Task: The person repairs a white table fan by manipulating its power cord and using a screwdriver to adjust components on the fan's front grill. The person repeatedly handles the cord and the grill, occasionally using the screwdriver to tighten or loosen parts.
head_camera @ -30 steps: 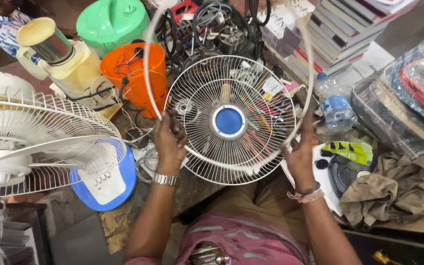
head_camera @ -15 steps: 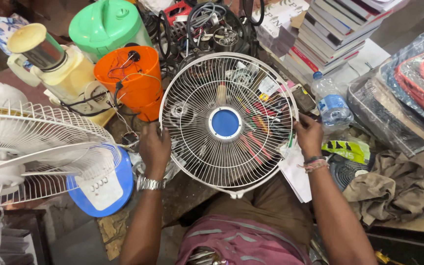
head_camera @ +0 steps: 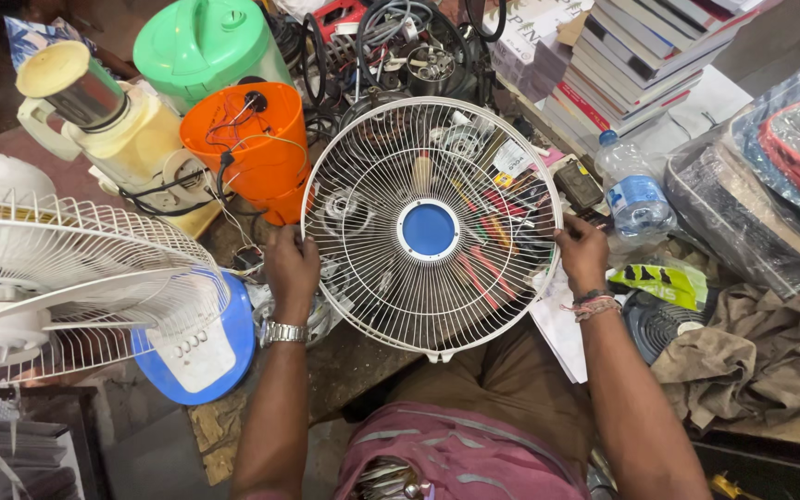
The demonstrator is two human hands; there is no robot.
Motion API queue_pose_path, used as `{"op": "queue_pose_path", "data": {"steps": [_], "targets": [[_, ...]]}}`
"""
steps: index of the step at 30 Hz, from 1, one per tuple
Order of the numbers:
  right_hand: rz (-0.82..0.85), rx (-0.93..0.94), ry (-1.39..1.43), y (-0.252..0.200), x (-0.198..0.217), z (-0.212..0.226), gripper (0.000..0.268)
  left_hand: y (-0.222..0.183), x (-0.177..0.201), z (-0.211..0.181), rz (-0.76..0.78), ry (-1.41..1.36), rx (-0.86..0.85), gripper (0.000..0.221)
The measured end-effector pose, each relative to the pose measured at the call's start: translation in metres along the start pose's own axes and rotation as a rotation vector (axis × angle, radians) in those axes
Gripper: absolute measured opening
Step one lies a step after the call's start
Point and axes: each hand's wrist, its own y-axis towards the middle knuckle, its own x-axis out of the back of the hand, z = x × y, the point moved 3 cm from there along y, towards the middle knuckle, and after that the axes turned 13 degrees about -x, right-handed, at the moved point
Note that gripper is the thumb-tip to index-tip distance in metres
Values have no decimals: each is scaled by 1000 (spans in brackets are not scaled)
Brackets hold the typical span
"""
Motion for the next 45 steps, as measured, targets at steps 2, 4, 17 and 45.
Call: {"op": "queue_pose_path", "data": {"steps": [2,4,17,45], "targets": [[32,-23,63,-2,-1,-2,36,-2,-2,6,-5,-43,22,19],[42,-26,85,0,-1,-1,37,0,-4,9,5,-54,28,18],[6,-37,15,-8,0,1,35,11,-4,13,10,-71,166,19],[260,538,207,-46,115,126,51,41,57,-87,-46,-1212,413,49]]}}
